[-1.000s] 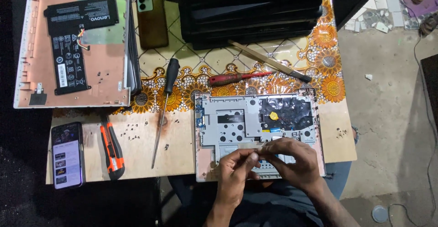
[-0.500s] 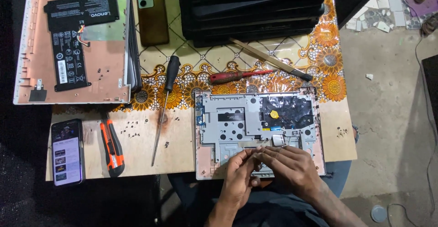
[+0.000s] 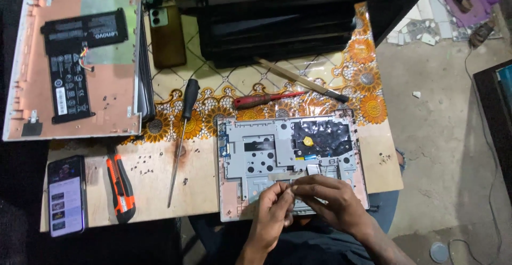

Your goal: The person is performing electronics repair on a laptop, specifically connecting internal ribbon cables and using a screwdriver to fasten components.

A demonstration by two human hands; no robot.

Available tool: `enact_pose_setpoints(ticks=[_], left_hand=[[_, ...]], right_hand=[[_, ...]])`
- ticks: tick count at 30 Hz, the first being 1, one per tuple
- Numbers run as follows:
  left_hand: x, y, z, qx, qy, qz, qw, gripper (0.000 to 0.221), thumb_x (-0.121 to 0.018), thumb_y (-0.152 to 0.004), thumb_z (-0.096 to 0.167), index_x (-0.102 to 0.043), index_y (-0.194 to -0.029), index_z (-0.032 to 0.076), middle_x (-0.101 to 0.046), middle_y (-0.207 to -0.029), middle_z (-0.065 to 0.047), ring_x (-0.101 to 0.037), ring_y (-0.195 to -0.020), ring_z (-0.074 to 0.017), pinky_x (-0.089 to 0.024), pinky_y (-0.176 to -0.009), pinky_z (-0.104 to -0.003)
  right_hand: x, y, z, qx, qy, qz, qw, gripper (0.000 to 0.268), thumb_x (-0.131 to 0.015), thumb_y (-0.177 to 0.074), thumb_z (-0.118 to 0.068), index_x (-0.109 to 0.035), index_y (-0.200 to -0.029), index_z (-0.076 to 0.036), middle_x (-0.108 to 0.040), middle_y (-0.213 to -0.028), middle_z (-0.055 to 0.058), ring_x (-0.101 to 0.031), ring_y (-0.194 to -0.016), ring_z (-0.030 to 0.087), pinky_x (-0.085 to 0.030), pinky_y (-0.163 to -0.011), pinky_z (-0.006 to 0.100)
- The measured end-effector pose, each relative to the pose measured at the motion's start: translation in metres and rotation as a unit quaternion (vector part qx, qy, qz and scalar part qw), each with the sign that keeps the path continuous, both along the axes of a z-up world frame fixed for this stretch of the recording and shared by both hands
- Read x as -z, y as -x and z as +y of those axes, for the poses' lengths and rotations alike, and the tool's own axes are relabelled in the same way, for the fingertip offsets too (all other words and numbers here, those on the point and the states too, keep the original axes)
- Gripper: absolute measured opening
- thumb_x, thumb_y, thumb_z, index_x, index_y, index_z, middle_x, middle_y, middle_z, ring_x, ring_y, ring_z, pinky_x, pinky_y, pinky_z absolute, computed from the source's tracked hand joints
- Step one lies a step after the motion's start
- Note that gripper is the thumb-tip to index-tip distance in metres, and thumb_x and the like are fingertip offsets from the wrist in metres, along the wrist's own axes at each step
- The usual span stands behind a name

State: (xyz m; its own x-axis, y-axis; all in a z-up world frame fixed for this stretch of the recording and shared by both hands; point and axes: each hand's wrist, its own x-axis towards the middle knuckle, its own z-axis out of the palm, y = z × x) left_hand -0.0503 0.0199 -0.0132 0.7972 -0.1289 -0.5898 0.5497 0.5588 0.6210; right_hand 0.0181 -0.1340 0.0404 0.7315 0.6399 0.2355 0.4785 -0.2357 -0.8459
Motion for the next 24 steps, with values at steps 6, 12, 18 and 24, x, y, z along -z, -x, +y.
enact_pose_setpoints(ticks=[6, 12, 18, 24], left_hand=[[-0.026, -0.007, 0.022, 0.133, -0.106, -0.056, 0.984, 0.027, -0.056, -0.097, 0.035, -0.055, -0.089, 0.008, -0.043, -0.066, 0.0, -0.044, -0.045, -0.0087, -0.038, -0.046, -0.024], [-0.017, -0.007, 0.03, 0.143, -0.036, -0.033, 0.989, 0.023, -0.062, -0.096, 0.025, -0.058, -0.089, 0.004, -0.038, -0.062, -0.001, -0.038, -0.043, -0.0096, -0.038, -0.04, -0.022], [-0.031, -0.014, 0.023, 0.076, -0.095, 0.011, 0.993, 0.013, -0.065, -0.094, 0.011, -0.064, -0.087, 0.001, -0.045, -0.062, -0.003, -0.039, -0.043, -0.0101, -0.036, -0.039, -0.023], [-0.042, -0.029, 0.039, 0.071, -0.433, -0.262, 0.86, 0.018, -0.052, -0.095, 0.015, -0.068, -0.1, 0.007, -0.069, -0.094, -0.009, -0.064, -0.085, -0.0196, -0.054, -0.07, -0.033]], right_hand=[[-0.022, -0.008, 0.004, -0.04, -0.071, 0.072, 0.994, 0.012, -0.059, -0.093, -0.01, -0.065, -0.097, 0.0, -0.067, -0.092, 0.015, -0.069, -0.083, 0.028, -0.056, -0.071, 0.037], [-0.027, -0.007, 0.003, -0.07, -0.014, -0.042, 0.997, 0.007, -0.06, -0.094, -0.007, -0.06, -0.099, -0.001, -0.062, -0.092, 0.014, -0.065, -0.079, 0.029, -0.052, -0.063, 0.039], [-0.025, -0.011, 0.01, -0.06, -0.008, -0.103, 0.993, 0.007, -0.057, -0.093, -0.007, -0.057, -0.089, 0.0, -0.058, -0.085, 0.013, -0.06, -0.07, 0.028, -0.048, -0.057, 0.035], [0.018, -0.022, 0.004, 0.013, -0.007, -0.05, 0.999, 0.01, -0.068, -0.078, 0.003, -0.062, -0.085, -0.002, -0.064, -0.082, 0.007, -0.062, -0.07, 0.016, -0.055, -0.062, 0.024]])
